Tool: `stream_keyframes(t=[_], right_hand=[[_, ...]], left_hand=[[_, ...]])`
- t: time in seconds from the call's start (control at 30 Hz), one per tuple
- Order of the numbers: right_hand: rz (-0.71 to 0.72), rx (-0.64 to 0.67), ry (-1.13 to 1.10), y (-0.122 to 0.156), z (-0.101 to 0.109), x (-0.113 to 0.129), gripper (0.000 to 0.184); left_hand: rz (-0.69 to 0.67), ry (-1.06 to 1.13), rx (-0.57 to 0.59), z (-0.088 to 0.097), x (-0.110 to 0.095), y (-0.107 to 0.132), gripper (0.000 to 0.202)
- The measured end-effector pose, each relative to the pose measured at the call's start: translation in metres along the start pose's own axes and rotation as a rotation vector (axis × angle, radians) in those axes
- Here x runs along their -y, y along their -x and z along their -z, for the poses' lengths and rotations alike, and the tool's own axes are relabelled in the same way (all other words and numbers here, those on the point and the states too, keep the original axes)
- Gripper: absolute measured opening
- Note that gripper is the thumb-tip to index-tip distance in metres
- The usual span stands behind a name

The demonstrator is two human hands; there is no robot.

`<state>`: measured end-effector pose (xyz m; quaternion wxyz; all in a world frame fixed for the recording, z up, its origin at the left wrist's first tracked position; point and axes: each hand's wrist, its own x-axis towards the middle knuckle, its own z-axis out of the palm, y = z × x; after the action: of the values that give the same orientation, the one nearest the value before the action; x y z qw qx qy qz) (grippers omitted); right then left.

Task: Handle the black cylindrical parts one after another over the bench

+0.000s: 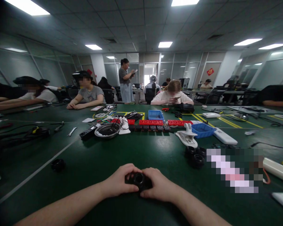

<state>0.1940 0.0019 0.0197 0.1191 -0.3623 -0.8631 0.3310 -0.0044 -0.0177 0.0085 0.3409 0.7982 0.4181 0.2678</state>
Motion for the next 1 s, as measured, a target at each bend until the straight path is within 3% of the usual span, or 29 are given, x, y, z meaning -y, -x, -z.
stream_keyframes(t=[0.3,0.6,0.73,0.9,1.0], right_hand=[[-0.007,0.02,0.015,-0.005,-0.001,-0.008,0.032],[-0.027,-0.012,-0.006,-0.006,-0.005,-0.016,0.036],[-0.055,-0.086,0.089,-0.008,-0.012,-0.015,0.043],[-0.111,-0.271,0.316,-0.012,-0.025,-0.005,0.044],[-0.104,-0.325,0.278,-0.013,-0.028,-0.003,0.044]], left_hand=[[-0.124,-0.012,0.003,0.001,0.003,0.001,0.045],[-0.034,-0.024,0.011,0.001,0.001,0.0,0.045],[-0.013,0.016,-0.029,-0.004,0.002,0.0,0.045],[0.138,0.022,-0.17,-0.012,-0.001,-0.001,0.039],[0.168,0.009,-0.223,-0.014,-0.002,-0.002,0.037]])
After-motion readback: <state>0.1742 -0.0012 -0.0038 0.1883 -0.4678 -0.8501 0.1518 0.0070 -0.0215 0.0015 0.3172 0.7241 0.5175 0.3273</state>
